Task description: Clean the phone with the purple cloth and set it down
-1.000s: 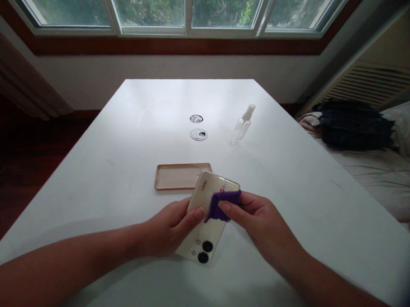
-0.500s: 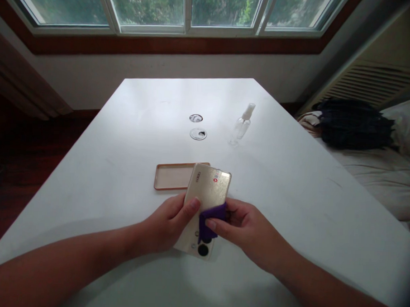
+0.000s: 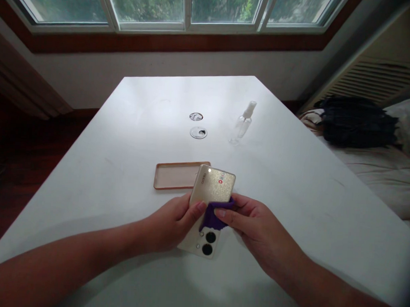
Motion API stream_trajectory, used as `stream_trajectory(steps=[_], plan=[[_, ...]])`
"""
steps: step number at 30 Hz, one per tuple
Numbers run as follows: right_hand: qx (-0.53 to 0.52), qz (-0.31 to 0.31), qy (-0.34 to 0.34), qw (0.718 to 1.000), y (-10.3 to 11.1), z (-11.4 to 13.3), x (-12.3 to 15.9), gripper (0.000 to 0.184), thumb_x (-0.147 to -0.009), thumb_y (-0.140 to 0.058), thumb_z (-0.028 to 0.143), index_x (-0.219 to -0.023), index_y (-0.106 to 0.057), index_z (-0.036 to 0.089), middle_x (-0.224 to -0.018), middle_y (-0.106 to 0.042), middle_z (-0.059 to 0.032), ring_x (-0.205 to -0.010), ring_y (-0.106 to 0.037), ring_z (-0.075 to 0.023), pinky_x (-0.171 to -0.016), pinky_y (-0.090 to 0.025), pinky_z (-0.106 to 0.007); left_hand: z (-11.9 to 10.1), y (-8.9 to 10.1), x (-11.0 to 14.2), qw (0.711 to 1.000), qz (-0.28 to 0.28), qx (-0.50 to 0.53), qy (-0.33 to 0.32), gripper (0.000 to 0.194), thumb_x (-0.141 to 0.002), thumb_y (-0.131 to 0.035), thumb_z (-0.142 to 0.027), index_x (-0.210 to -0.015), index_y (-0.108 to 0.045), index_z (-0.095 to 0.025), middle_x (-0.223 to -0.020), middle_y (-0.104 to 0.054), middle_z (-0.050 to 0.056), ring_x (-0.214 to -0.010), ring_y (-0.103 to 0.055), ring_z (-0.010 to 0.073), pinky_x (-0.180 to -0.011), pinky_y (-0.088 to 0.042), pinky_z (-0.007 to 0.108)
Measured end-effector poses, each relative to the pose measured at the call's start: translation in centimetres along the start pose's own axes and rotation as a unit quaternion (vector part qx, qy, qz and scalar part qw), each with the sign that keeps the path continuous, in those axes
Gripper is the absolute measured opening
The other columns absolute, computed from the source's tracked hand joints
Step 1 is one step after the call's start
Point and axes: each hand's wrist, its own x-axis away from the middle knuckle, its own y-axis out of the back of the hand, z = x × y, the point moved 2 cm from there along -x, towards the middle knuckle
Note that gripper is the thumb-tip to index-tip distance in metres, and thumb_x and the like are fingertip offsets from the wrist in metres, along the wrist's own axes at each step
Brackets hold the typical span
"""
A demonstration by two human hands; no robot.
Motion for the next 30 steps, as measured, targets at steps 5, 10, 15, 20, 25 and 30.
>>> stream_trajectory(steps=[5,10,15,20,25,30], plan=[[-0.018,-0.027,0.019,0.999,0.1,0.3,0.1,0.031,-0.078,-0.082,0.024,-0.108,-0.077,0.020,-0.105,-0.077,-0.0072,-0.101,-0.070,-0.0238,-0.099,-0.050,-0.038,0.0,0.0,0.3,0.999,0.030,-0.037,-0.003,0.048,-0.101,-0.038,-0.057,-0.104,-0.062,-0.015,-0.090,-0.066,0.006,-0.079,-0.057,0.0178,-0.068,-0.044,0.026],[-0.022,-0.088,0.056,0.994,0.0,1.0,0.0,0.024,-0.075,-0.085,0.026,-0.099,-0.079,0.022,-0.100,-0.078,-0.0046,-0.099,-0.070,-0.0214,-0.098,-0.050,-0.034,-0.1,0.3,0.9,0.996,0.059,-0.066,0.015,0.050,-0.101,-0.035,-0.058,-0.104,-0.061,-0.015,-0.088,-0.065,0.006,-0.073,-0.055,0.0166,-0.062,-0.043,0.025],[-0.012,-0.105,0.089,0.990,0.0,1.3,-0.4,0.023,-0.076,-0.085,0.029,-0.098,-0.080,0.023,-0.097,-0.079,-0.0034,-0.096,-0.070,-0.0190,-0.098,-0.051,-0.032,0.0,0.4,1.5,0.996,0.055,-0.063,0.005,0.050,-0.102,-0.034,-0.058,-0.103,-0.060,-0.015,-0.087,-0.064,0.006,-0.073,-0.054,0.0168,-0.062,-0.043,0.025],[0.015,-0.083,0.073,0.994,0.2,1.0,-0.4,0.029,-0.077,-0.085,0.031,-0.104,-0.080,0.022,-0.100,-0.079,-0.0055,-0.096,-0.072,-0.0226,-0.100,-0.052,-0.040,-0.1,0.6,1.7,0.998,0.028,-0.056,-0.006,0.047,-0.102,-0.036,-0.056,-0.100,-0.059,-0.015,-0.085,-0.063,0.005,-0.074,-0.054,0.0171,-0.064,-0.043,0.026],[0.074,-0.058,0.032,0.995,-0.1,1.0,-0.1,0.033,-0.075,-0.086,0.034,-0.105,-0.080,0.020,-0.101,-0.079,-0.0067,-0.094,-0.073,-0.0244,-0.098,-0.054,-0.043,-0.1,0.6,1.6,0.999,0.010,-0.032,-0.010,0.048,-0.101,-0.037,-0.057,-0.097,-0.058,-0.014,-0.082,-0.062,0.004,-0.070,-0.052,0.0154,-0.062,-0.042,0.025],[0.109,0.003,-0.017,0.994,-0.5,0.7,0.2,0.032,-0.076,-0.084,0.034,-0.104,-0.079,0.020,-0.095,-0.080,-0.0063,-0.090,-0.074,-0.0231,-0.090,-0.057,-0.040,0.0,0.4,1.3,1.000,-0.020,-0.003,0.001,0.050,-0.100,-0.039,-0.060,-0.097,-0.059,-0.014,-0.081,-0.063,0.005,-0.068,-0.053,0.0153,-0.059,-0.042,0.024]])
